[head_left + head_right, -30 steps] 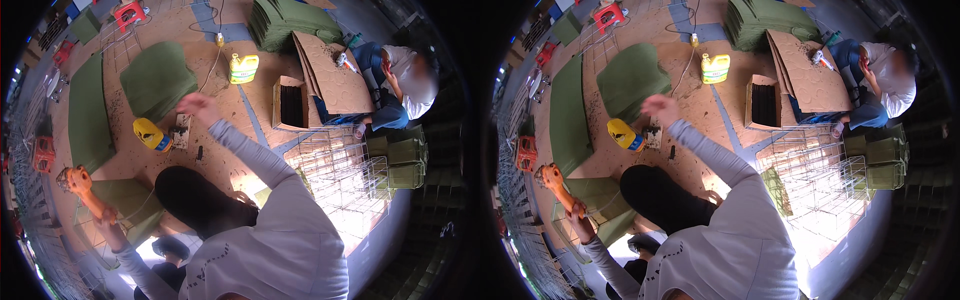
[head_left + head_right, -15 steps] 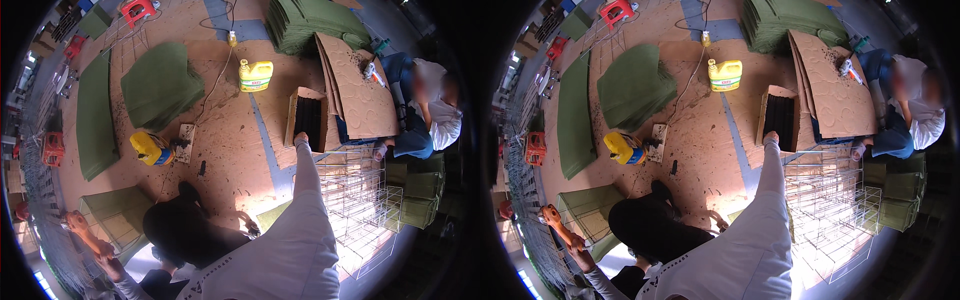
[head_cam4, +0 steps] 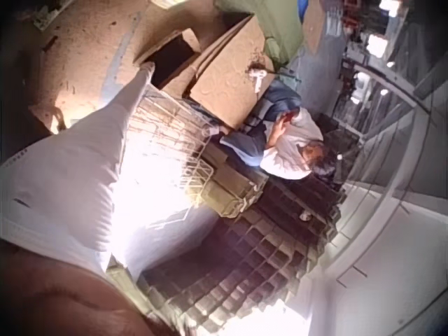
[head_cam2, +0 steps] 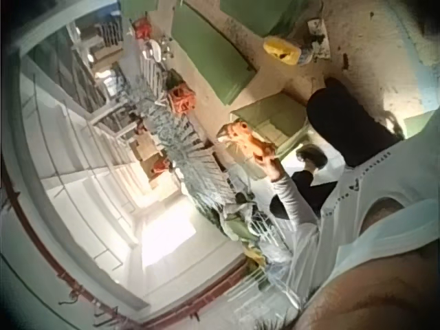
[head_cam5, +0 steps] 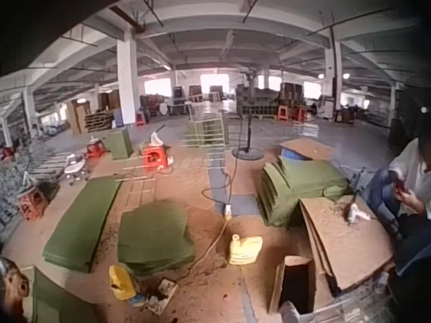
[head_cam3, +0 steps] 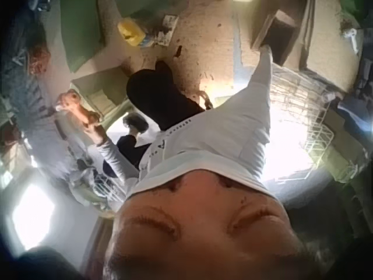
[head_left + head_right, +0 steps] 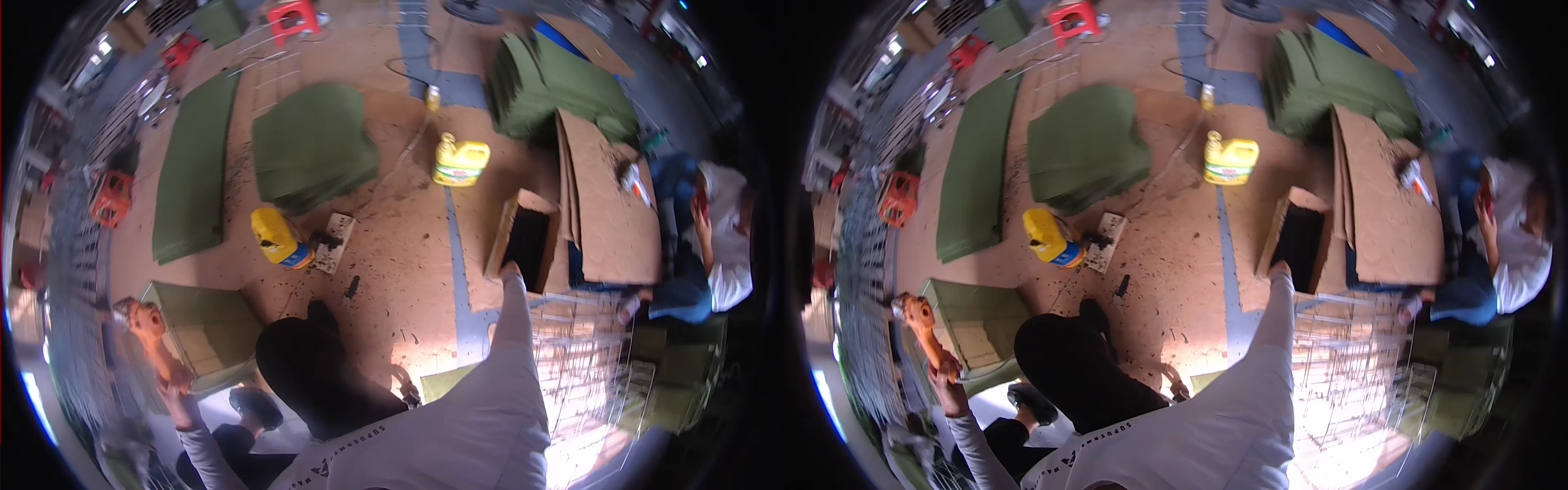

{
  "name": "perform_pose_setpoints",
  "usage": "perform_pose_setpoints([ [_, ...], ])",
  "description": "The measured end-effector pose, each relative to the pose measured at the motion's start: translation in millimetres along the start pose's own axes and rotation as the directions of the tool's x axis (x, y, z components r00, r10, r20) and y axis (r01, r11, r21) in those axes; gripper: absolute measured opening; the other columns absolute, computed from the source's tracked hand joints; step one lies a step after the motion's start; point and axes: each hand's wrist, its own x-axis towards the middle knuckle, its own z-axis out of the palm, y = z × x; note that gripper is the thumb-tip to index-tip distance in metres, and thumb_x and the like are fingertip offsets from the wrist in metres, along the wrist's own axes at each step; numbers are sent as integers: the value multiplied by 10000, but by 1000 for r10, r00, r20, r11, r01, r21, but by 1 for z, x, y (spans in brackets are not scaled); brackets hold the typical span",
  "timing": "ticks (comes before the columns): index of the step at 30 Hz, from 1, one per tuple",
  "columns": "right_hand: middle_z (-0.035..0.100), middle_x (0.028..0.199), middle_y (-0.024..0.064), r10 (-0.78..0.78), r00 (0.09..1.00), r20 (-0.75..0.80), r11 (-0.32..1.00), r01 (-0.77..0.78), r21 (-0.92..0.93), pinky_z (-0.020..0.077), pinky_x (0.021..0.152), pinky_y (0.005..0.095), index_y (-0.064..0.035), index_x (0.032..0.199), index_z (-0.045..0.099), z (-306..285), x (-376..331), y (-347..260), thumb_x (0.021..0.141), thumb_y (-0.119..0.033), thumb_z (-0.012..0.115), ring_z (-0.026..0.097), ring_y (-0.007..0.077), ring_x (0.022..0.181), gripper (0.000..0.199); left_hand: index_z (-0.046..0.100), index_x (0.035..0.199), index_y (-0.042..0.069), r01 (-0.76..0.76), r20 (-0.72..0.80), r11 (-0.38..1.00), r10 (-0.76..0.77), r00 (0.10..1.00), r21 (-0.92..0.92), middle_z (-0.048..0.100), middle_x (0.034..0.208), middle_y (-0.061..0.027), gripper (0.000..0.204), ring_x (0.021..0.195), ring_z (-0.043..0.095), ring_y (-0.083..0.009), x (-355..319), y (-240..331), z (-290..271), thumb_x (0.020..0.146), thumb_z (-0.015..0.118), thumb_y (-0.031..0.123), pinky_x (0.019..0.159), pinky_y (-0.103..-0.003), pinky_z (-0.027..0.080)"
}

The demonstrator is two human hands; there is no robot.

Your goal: Using a hot glue gun to secure green fabric onto a wire mesh frame to assemble storage cubes.

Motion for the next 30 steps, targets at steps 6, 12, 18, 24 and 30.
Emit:
perform_pose_setpoints([
  [6, 662, 987, 117, -439, 890, -127, 849, 365, -382, 505, 791, 401, -85, 930, 683, 30, 122, 63, 846, -164, 478, 633, 303, 923, 236, 471, 1088, -41, 80, 10, 983, -79, 997, -166, 499, 762, -29, 469, 632, 480, -108, 10, -2, -9, 702, 594, 195, 583, -250, 398],
  [12, 674, 949, 132, -66, 969, -240, 989, 32, -141, 523, 728, 401, -67, 909, 690, 7, 43, 22, 840, -142, 502, 654, 281, 869, 214, 480, 1074, -31, 79, -41, 985, -86, 995, -152, 505, 785, -38, 498, 631, 504, -124, 1, 8, -22, 653, 646, 178, 582, -257, 410],
  [18, 658, 751, 127, 224, 920, -323, 903, -71, 423, 487, 519, 319, -29, 887, 653, -77, -29, -26, 840, -114, 578, 638, 193, 673, 122, 487, 1167, -18, 123, 23, 965, -121, 992, -230, 533, 792, -12, 531, 654, 537, -107, 4, -3, -34, 674, 634, 110, 626, -242, 444],
  [24, 587, 746, 53, -362, 777, -515, 209, 606, 767, 379, 416, 206, -85, 1171, 435, -155, -130, -179, 864, -105, 595, 523, 114, 542, 347, 494, 1168, 7, 116, 112, 947, -86, 990, -299, 540, 787, -5, 508, 662, 542, -100, 10, 6, -41, 694, 647, 106, 639, -236, 444],
  [30, 460, 710, -24, -903, 404, -143, 142, 596, 791, 337, 545, 190, -40, 1097, 512, -193, -396, -406, 920, -138, 510, 416, 62, 613, 203, 459, 1228, 1, 23, 139, 958, 17, 990, -285, 515, 894, 36, 618, 785, 481, -58, 29, 3, -49, 646, 667, 16, 712, -203, 408],
])
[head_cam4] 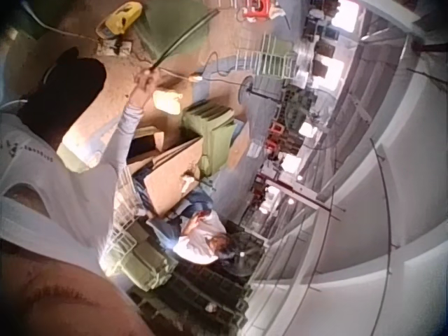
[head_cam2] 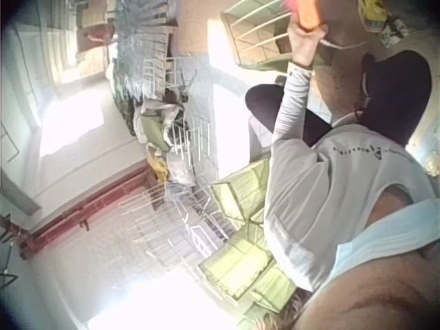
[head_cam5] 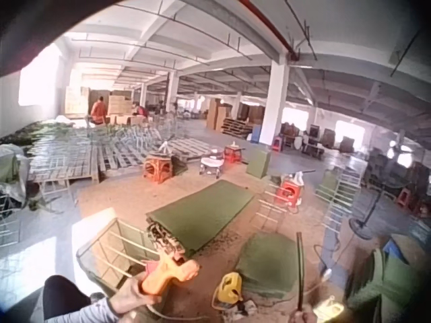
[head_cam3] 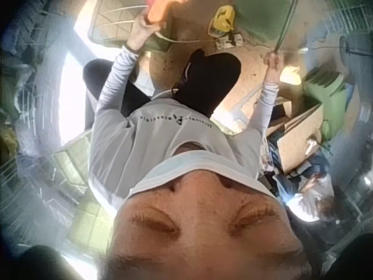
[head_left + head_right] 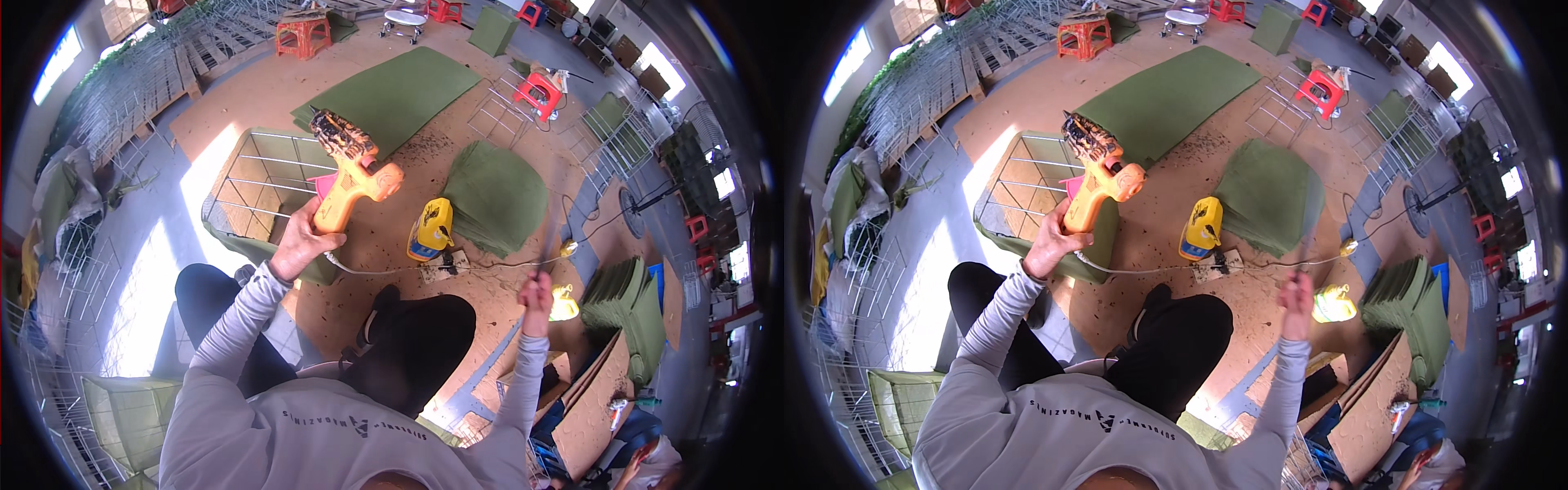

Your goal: Using a hot glue gun to secure green fabric onto a wire mesh frame to assemble storage cubes.

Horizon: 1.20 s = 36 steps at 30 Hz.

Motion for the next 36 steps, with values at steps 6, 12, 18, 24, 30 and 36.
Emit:
perform_pose_setpoints([
  [6, 449, 658, -33, 39, 917, 396, 944, 96, -316, 334, 531, 198, -16, 978, 575, 109, -26, -72, 948, -209, 483, 392, 55, 581, 215, 452, 1246, -3, -68, -4, 989, 68, 998, -131, 530, 1011, 10, 625, 892, 482, -64, -12, -3, -22, 657, 660, 1, 797, -206, 395],
  [12, 439, 623, -34, 159, 901, 403, 922, 10, -387, 325, 518, 196, -9, 946, 590, 111, -49, -70, 952, -237, 481, 381, 53, 562, 252, 433, 1269, -9, -86, -16, 982, 84, 996, -170, 538, 1109, -7, 644, 988, 489, -72, -22, -8, -45, 666, 657, -19, 878, -213, 390],
  [18, 417, 625, -45, 199, 890, 409, 931, -41, -363, 301, 512, 189, 1, 957, 586, 115, -44, -79, 956, -256, 476, 362, 45, 563, 280, 433, 1265, -8, -80, -29, 960, 75, 997, -267, 534, 1102, -5, 638, 988, 484, -72, -25, -15, -52, 668, 660, -13, 870, -211, 388],
  [24, 396, 621, -49, 210, 886, 413, 930, -51, -363, 290, 509, 191, 7, 965, 585, 120, -42, -83, 961, -244, 462, 348, 44, 562, 279, 428, 1264, -9, -105, -22, 961, 103, 994, -255, 530, 1103, -2, 634, 982, 484, -76, -24, -18, -56, 672, 655, -14, 870, -211, 386],
  [30, 401, 612, -50, 217, 897, 385, 899, -30, -437, 286, 509, 189, 6, 970, 607, 115, -42, -97, 958, -226, 466, 347, 47, 551, 272, 433, 1259, -6, -132, -59, 973, 123, 991, -189, 525, 1047, 7, 635, 922, 479, -71, -24, -21, -55, 665, 655, -26, 824, -206, 401],
  [36, 379, 595, -43, 207, 911, 358, 888, -22, -459, 265, 500, 204, 9, 956, 610, 111, -41, -115, 956, -199, 461, 323, 45, 539, 255, 453, 1237, -10, -168, -70, 984, 164, 984, -55, 519, 1003, 4, 623, 883, 466, -73, -26, -16, -58, 645, 646, -35, 791, -203, 399],
])
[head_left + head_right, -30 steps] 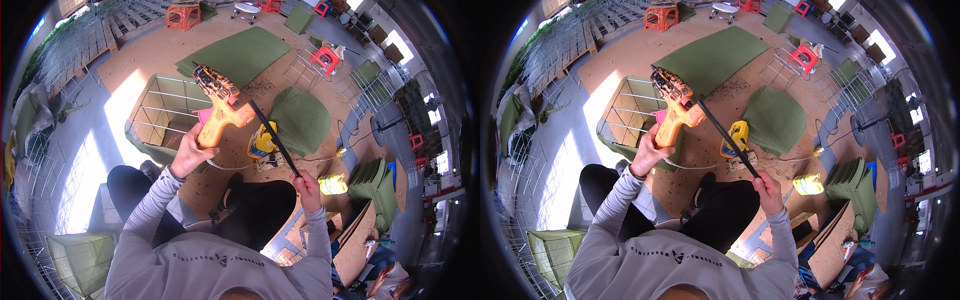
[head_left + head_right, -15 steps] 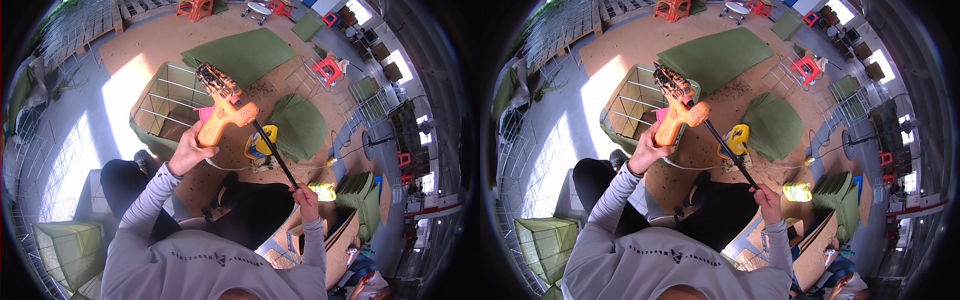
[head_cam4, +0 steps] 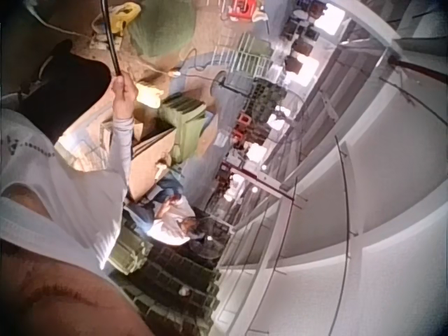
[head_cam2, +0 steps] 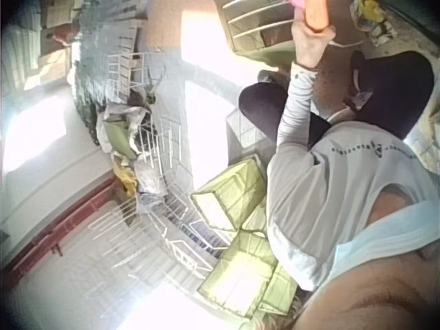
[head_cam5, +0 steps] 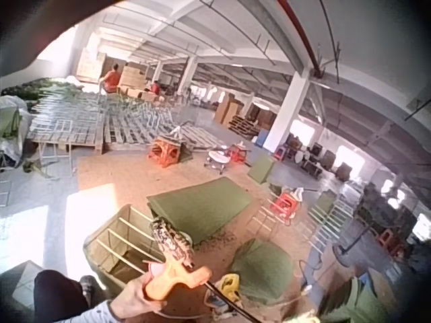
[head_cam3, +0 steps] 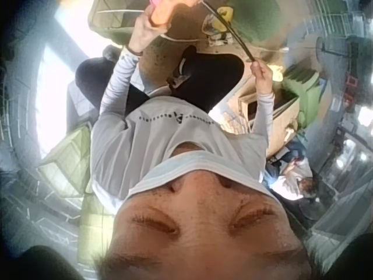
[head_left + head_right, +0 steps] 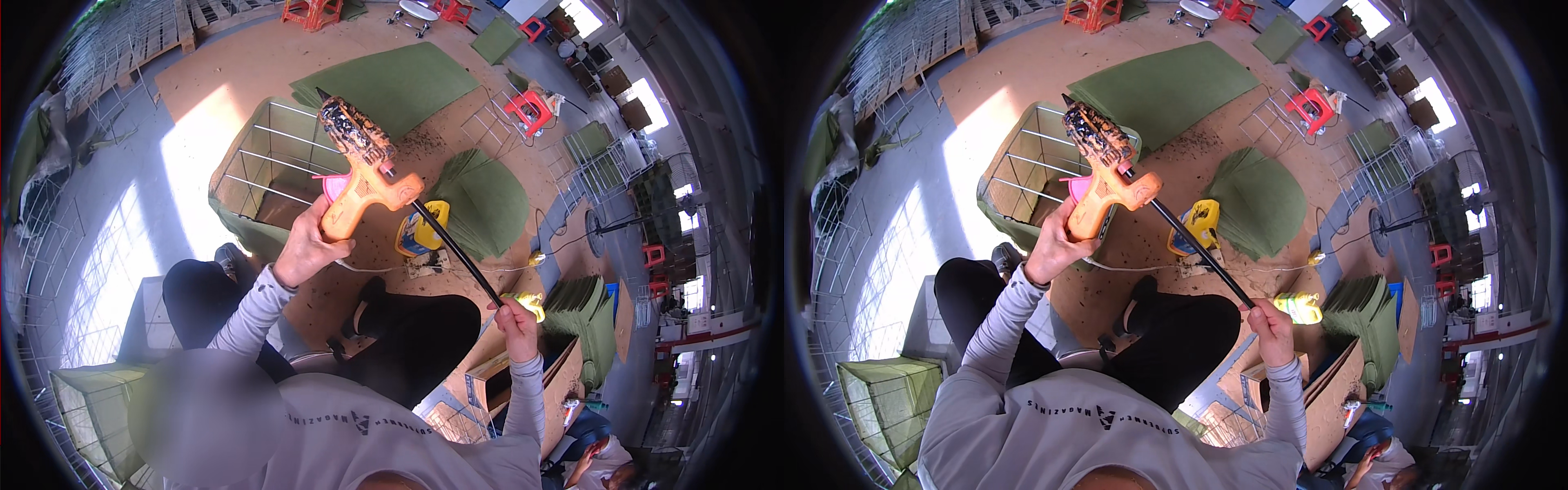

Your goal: Using a hot glue gun to secure green fabric onto a wire mesh frame to assemble storage cubes.

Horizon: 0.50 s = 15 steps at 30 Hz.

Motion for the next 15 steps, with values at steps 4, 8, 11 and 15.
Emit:
perform_pose_setpoints([
  [4, 358, 588, -47, -19, 1000, -6, 1000, 19, -5, 246, 494, 205, 14, 952, 605, -2, -2, -11, 959, -200, 450, 308, 48, 532, 264, 455, 1234, -12, -20, 1, 1000, 20, 1000, -21, 520, 1002, -2, 613, 893, 464, -77, -1, -2, -1, 649, 637, -35, 796, -203, 395],
  [8, 381, 577, -45, 15, 997, 74, 995, -22, 98, 228, 464, 192, 38, 965, 574, -5, -4, -13, 963, -269, 443, 311, 35, 504, 333, 457, 1235, -13, -6, 22, 997, 8, 1000, -72, 521, 1011, -8, 607, 908, 464, -80, -4, -3, -4, 653, 629, -34, 812, -209, 390],
  [11, 392, 573, -37, 90, 973, 211, 945, -150, 291, 229, 455, 190, 42, 958, 567, -6, -2, -16, 965, -261, 433, 317, 35, 495, 331, 457, 1236, -11, -21, 27, 996, 24, 999, -92, 522, 1028, -12, 608, 924, 463, -80, -3, 2, -2, 654, 632, -24, 827, -212, 382],
  [15, 399, 579, -37, 134, 948, 288, 860, -256, 442, 245, 466, 192, 28, 979, 597, 0, -2, -18, 963, -216, 445, 318, 38, 513, 288, 453, 1243, -8, -50, 50, 997, 53, 997, -61, 524, 1052, -15, 615, 946, 460, -82, -6, 3, -1, 655, 632, -24, 843, -215, 377],
])
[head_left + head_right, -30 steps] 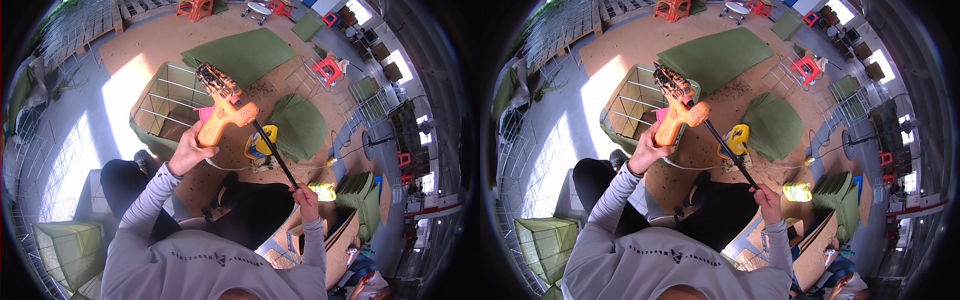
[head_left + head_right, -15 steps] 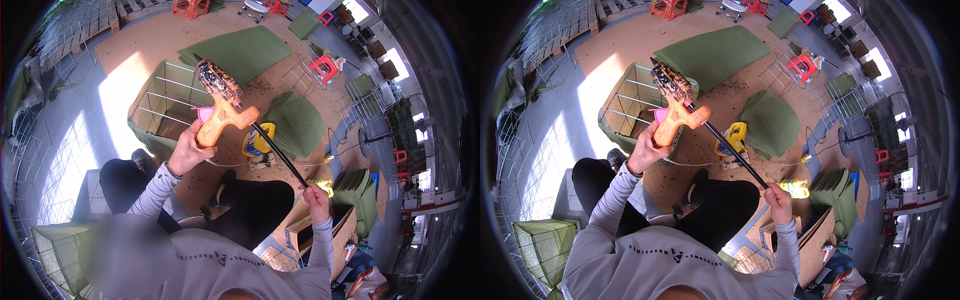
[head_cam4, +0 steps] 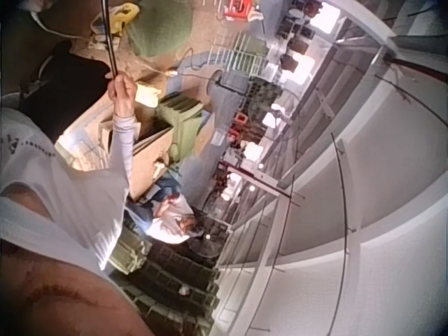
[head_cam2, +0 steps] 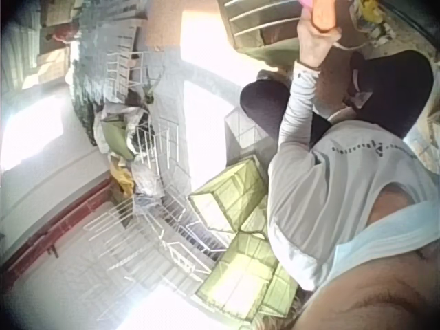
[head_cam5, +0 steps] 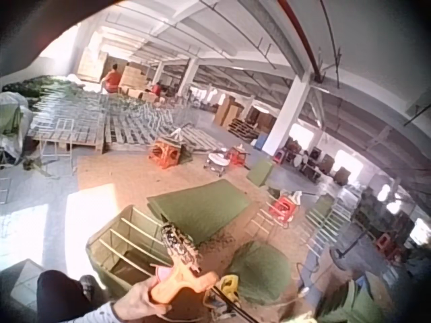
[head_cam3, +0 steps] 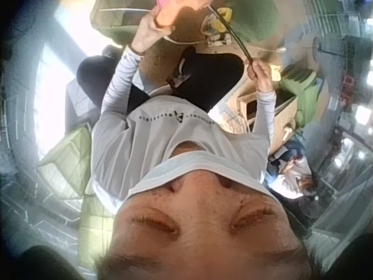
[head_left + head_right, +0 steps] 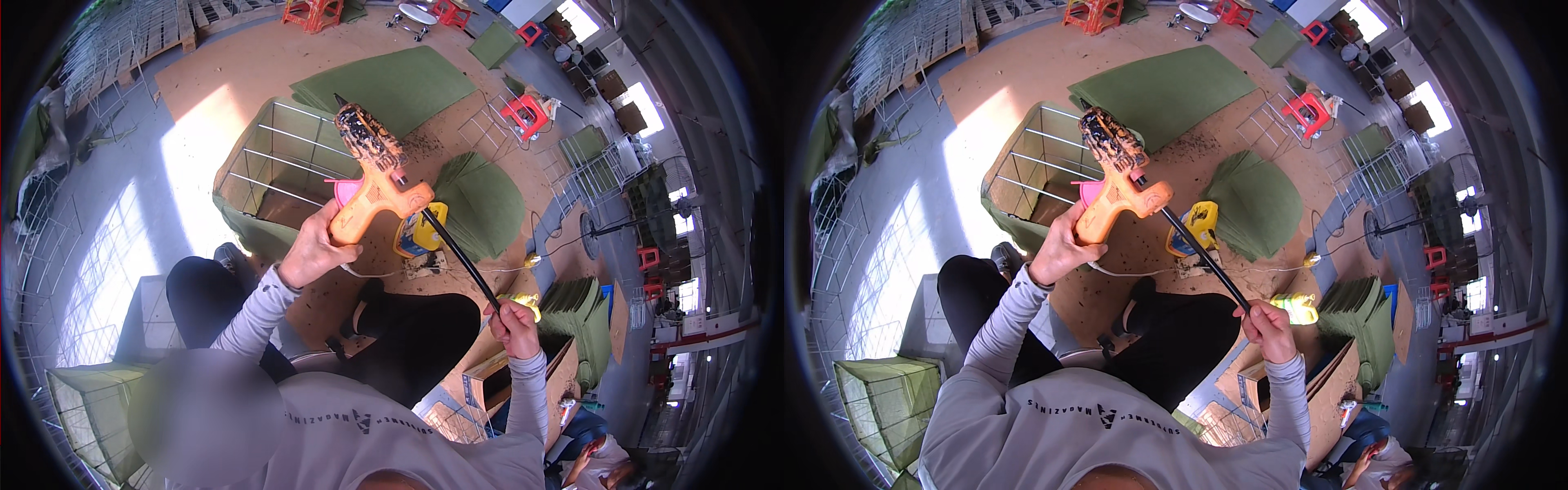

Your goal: Using a hot glue gun to secure green fabric onto a wire mesh frame to assemble storage cubes.

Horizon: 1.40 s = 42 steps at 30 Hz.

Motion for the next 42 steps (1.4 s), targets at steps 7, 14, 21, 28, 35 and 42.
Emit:
perform_pose_setpoints([
  [7, 514, 670, -9, -365, 896, -253, 853, 213, -476, 331, 519, 161, -2, 1045, 607, 34, 7, 16, 910, -119, 557, 446, 35, 602, 185, 438, 1264, -7, 43, 22, 996, -42, 999, -77, 521, 1091, -1, 656, 997, 458, -80, -1, 2, 8, 647, 659, -23, 901, -220, 358],
  [14, 545, 684, 24, -138, 961, -241, 984, 106, -140, 324, 437, 173, 31, 1031, 594, 41, 9, -2, 923, -133, 528, 423, 52, 483, 207, 431, 1265, -14, 52, -2, 990, -53, 999, -129, 523, 1075, -2, 659, 994, 459, -82, -2, -4, 9, 650, 670, -5, 903, -223, 357],
  [21, 585, 1097, 206, -206, 977, -48, 950, 212, 228, 506, 675, 286, 43, 1329, 348, 37, 11, -17, 816, -601, 535, 612, 227, 824, 845, 469, 1210, -11, 91, -47, 971, -104, 993, -220, 526, 972, 12, 583, 882, 485, -65, -5, -5, 14, 665, 677, 9, 796, -204, 406],
  [28, 319, 1412, 219, -326, 934, 145, 913, 272, 305, 330, 1029, 444, 26, 1423, 101, 58, 56, 12, 649, -733, 587, 365, 352, 1278, 1188, 459, 1221, 5, 215, -4, 870, -241, 970, -443, 545, 876, 32, 551, 768, 512, -37, -5, 6, 21, 710, 661, 40, 664, -198, 439],
  [35, 482, 1230, 172, -264, 961, 82, 940, 237, 247, 408, 967, 398, 34, 1251, 375, 132, 144, 15, 868, -368, 589, 480, 299, 1168, 595, 391, 1275, -1, 154, 54, 919, -144, 988, -363, 535, 1078, -29, 634, 949, 531, -85, -27, -19, 66, 708, 675, -7, 814, -238, 455],
  [42, 555, 1087, 193, -223, 963, 152, 902, 145, 406, 364, 1014, 474, 6, 1050, 485, 128, 150, 10, 878, -240, 543, 496, 352, 1146, 306, 474, 1175, -4, 257, 196, 960, -233, 952, -108, 601, 870, -111, 460, 705, 632, -185, -35, -2, 42, 781, 690, 94, 642, -279, 503],
])
